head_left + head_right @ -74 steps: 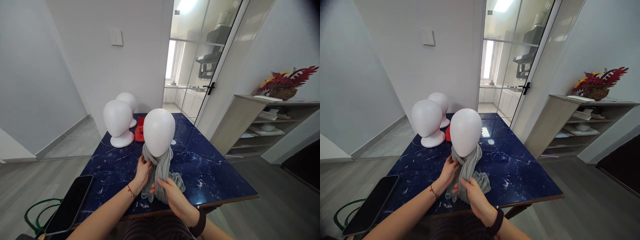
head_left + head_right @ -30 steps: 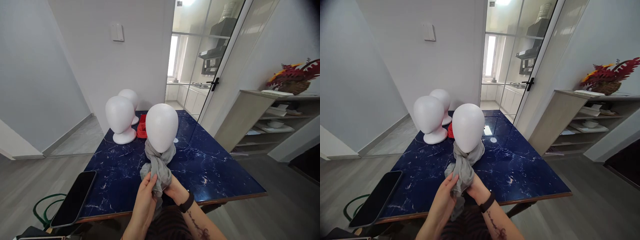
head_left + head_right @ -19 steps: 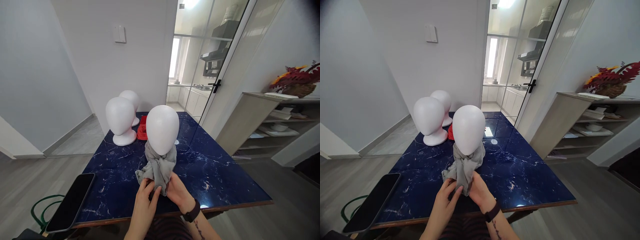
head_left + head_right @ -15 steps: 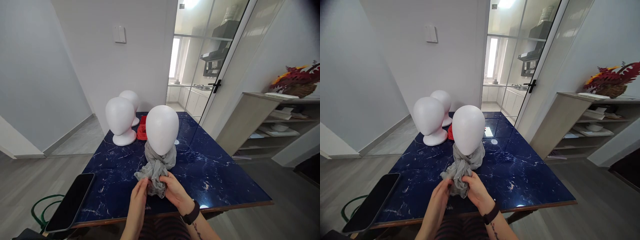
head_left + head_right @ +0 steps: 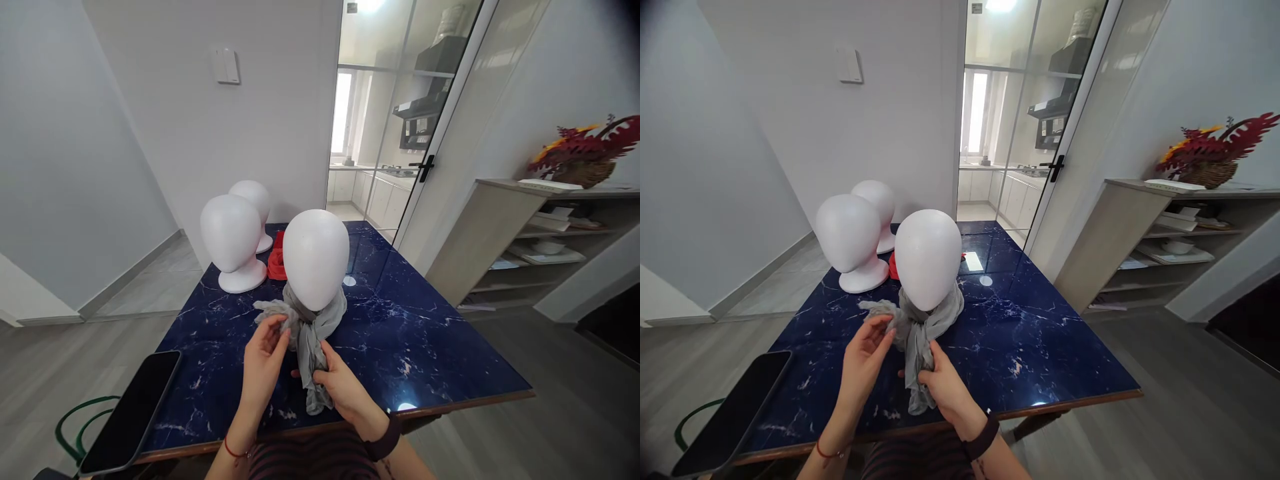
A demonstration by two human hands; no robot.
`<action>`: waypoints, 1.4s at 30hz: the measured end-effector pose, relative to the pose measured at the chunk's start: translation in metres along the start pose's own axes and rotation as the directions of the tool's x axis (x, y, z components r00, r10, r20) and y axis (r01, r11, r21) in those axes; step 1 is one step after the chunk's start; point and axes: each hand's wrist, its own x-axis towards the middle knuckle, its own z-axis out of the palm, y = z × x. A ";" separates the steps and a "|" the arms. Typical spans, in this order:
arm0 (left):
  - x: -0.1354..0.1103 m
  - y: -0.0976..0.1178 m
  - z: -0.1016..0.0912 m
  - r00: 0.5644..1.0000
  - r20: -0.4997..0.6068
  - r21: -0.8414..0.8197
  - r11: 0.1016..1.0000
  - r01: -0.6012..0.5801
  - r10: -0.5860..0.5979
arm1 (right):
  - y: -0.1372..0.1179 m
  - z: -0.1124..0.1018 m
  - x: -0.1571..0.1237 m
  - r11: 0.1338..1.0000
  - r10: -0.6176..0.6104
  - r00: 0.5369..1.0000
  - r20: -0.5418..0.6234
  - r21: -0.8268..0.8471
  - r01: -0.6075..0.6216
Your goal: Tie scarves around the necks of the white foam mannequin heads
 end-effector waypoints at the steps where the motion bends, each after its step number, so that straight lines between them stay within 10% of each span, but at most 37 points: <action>1: 0.001 0.001 -0.003 0.987 0.155 0.113 0.992 -0.064 0.046 | 0.000 0.000 -0.001 1.000 0.002 1.000 0.005 0.013 -0.002; 6: 0.013 0.001 -0.013 0.699 0.714 0.427 0.759 -0.492 0.052 | 0.007 -0.002 0.002 0.998 -0.042 0.998 -0.053 0.042 0.045; 10: 0.028 -0.008 -0.011 0.637 0.770 0.468 0.657 -0.591 0.024 | 0.013 -0.003 0.005 0.994 -0.110 0.993 -0.040 -0.032 0.109; 20: 0.047 -0.016 0.007 0.675 0.737 0.434 0.788 -0.437 -0.032 | 0.004 -0.009 0.008 0.710 -0.412 0.910 0.049 -0.608 0.354; 25: 0.053 -0.028 0.011 0.730 0.684 0.263 0.930 -0.257 0.008 | 0.000 -0.020 0.007 0.947 -0.303 0.926 -0.226 -0.177 0.266; 30: 0.056 -0.035 0.013 0.733 0.679 0.136 0.975 -0.177 0.039 | -0.004 -0.023 0.018 0.977 -0.065 0.960 -0.271 0.180 0.117; 36: 0.052 -0.035 0.011 0.762 0.647 0.080 0.995 -0.052 -0.012 | -0.008 -0.008 0.027 0.979 0.002 0.990 -0.140 0.203 0.027; 42: 0.048 -0.028 0.007 0.810 0.584 0.327 0.900 -0.288 0.047 | -0.008 -0.009 0.030 0.992 -0.106 0.989 -0.100 -0.078 0.099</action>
